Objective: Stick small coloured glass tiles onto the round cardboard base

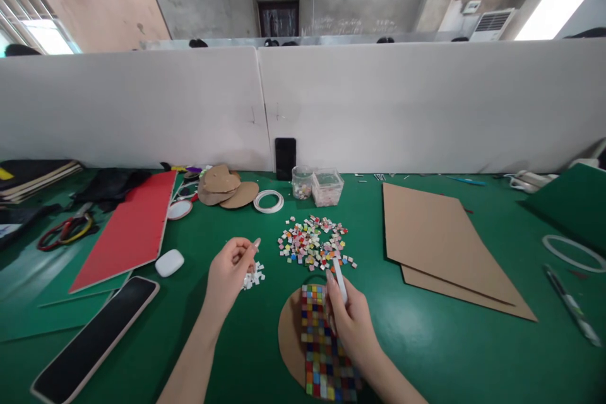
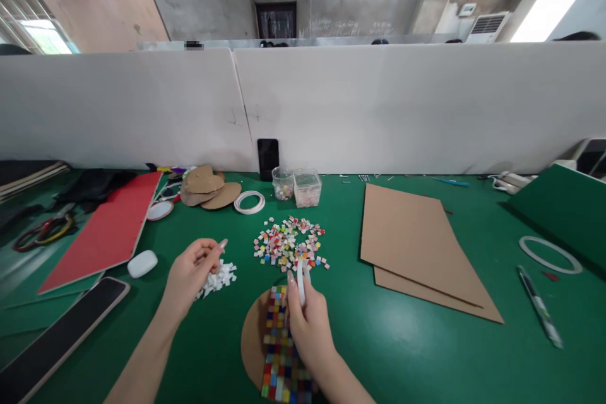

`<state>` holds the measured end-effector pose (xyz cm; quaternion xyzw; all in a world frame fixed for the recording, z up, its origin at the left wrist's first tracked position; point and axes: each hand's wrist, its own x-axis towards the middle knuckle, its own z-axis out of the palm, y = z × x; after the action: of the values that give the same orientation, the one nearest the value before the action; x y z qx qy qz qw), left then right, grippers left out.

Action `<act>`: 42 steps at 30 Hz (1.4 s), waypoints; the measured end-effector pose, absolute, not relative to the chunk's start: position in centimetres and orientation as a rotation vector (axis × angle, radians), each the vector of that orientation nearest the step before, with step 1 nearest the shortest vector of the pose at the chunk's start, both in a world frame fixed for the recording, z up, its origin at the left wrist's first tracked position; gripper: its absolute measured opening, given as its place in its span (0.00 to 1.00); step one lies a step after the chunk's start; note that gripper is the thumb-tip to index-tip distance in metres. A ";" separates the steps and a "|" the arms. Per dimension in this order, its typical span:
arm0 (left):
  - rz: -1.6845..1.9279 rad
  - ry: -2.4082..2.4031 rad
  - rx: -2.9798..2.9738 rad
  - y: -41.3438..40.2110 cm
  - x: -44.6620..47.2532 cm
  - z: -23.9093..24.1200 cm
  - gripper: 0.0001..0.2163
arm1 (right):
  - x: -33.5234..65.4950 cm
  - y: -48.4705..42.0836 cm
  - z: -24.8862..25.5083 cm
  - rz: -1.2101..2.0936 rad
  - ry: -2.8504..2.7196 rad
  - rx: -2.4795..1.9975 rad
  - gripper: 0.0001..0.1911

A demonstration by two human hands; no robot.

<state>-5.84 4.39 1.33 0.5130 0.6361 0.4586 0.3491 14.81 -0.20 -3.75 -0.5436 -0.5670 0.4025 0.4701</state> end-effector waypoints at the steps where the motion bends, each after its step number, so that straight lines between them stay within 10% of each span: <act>1: 1.168 1.697 1.381 4.5 -6.2 1.2 0.12 | 14.8 -0.2 -3.7 0.998 -1.384 -1.330 0.14; 42: 0.304 2.001 1.841 4.6 -8.3 0.8 0.07 | 16.0 0.7 -3.2 0.937 -1.304 -1.294 0.16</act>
<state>-8.28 4.61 0.83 0.6591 0.7164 0.1088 0.2015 15.98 0.66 -3.20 -0.5384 -0.5423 0.3899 0.5138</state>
